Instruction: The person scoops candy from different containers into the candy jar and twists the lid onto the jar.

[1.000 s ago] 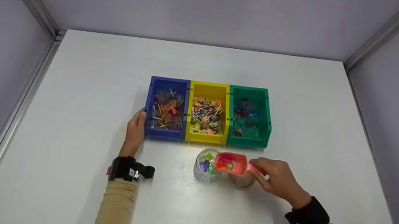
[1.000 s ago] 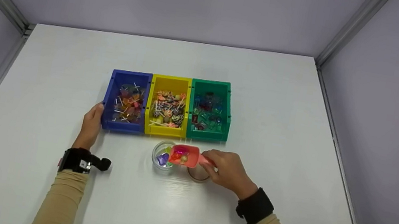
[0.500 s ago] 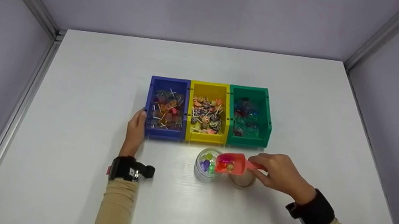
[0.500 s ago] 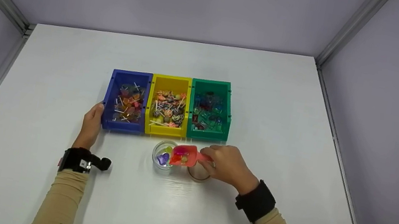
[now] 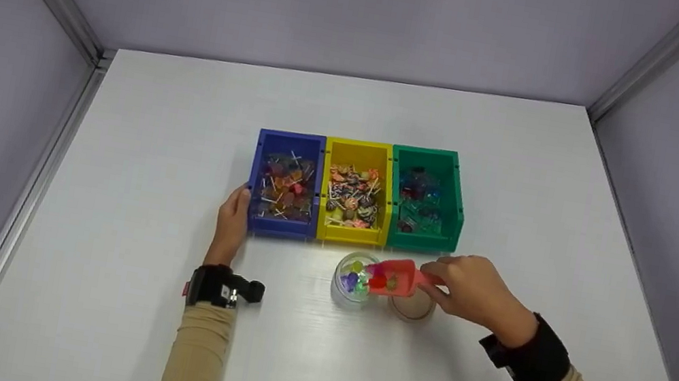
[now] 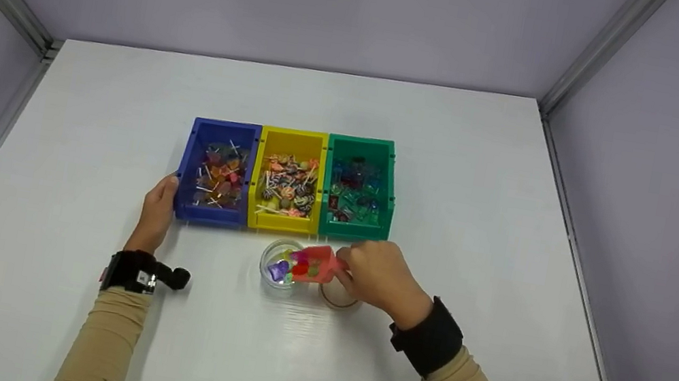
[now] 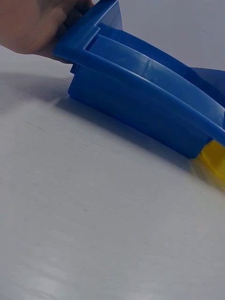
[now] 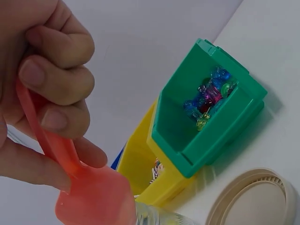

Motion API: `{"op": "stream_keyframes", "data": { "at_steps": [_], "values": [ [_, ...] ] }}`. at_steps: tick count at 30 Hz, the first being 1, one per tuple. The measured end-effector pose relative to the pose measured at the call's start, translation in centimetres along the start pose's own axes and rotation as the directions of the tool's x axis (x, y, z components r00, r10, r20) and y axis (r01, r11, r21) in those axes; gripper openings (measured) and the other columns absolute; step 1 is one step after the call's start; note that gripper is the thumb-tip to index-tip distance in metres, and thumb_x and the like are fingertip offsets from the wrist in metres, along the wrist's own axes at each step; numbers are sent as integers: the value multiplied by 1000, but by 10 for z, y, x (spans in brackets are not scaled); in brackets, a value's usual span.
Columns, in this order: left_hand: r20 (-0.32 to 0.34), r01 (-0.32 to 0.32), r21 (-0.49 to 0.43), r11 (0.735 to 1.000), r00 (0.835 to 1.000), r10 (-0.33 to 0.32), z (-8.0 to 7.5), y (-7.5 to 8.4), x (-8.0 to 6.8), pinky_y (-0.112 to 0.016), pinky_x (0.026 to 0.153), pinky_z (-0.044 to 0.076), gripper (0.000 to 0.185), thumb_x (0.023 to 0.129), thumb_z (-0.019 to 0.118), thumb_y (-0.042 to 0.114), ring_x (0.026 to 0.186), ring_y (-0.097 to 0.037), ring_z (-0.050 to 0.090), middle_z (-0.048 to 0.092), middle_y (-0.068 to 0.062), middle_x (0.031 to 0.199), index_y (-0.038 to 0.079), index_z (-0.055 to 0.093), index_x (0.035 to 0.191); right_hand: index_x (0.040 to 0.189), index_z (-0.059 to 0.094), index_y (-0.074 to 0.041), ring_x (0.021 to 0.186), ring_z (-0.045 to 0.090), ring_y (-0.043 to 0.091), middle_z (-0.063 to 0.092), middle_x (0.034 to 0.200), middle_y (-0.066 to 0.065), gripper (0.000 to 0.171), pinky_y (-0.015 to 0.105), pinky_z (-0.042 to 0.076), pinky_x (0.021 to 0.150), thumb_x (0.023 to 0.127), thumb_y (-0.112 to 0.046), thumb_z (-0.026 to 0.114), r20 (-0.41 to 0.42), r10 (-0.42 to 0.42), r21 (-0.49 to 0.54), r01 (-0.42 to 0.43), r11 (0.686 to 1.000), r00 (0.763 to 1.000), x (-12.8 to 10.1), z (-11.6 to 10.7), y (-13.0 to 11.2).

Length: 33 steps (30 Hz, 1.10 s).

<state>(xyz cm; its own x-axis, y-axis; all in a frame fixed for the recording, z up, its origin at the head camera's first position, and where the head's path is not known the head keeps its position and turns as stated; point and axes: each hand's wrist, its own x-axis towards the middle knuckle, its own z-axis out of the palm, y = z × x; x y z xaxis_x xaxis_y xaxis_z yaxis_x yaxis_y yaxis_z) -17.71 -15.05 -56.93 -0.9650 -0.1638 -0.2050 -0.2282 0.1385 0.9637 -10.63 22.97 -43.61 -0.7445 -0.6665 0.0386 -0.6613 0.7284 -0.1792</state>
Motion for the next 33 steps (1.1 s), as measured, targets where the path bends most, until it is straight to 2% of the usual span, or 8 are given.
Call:
{"op": "stream_keyframes", "data": {
  "at_steps": [9, 18, 28, 33],
  "values": [
    [-7, -7, 12, 1000, 1000, 7, 0, 0, 0, -44, 125, 23, 52, 106, 33, 28, 148, -35, 28, 35, -23, 154, -4, 33, 147, 88, 76, -8, 56, 61, 15, 75, 74, 6, 16, 22, 51, 50, 83, -23, 75, -5, -6, -4, 6, 1000, 1000, 1, -3, 1],
    [-19, 14, 15, 1000, 1000, -13, 1, -2, 3, -43, 125, 23, 51, 106, 33, 28, 148, -34, 28, 35, -22, 154, -2, 33, 148, 90, 76, -6, 59, 65, 17, 76, 79, 7, 17, 26, 55, 54, 83, -22, 74, 7, 3, 10, -3, 1000, 1000, 0, -3, 2],
    [-31, 100, -50, 994, 994, -101, 5, 1, 0, -41, 126, 21, 53, 107, 27, 32, 150, -30, 24, 31, -16, 158, 4, 30, 151, 92, 75, -6, 62, 67, 17, 76, 81, 6, 16, 28, 58, 57, 84, -20, 73, 11, 9, 42, -9, 999, 1000, -1, -5, 5],
    [-37, 135, -41, 990, 990, -136, 7, 5, 1, -42, 127, 20, 53, 106, 30, 32, 151, -30, 23, 30, -16, 159, 4, 30, 151, 92, 75, -6, 63, 67, 16, 76, 81, 6, 15, 28, 58, 57, 84, -20, 73, 4, 22, 60, -22, 998, 1000, -3, -8, 10]
  ]
}}
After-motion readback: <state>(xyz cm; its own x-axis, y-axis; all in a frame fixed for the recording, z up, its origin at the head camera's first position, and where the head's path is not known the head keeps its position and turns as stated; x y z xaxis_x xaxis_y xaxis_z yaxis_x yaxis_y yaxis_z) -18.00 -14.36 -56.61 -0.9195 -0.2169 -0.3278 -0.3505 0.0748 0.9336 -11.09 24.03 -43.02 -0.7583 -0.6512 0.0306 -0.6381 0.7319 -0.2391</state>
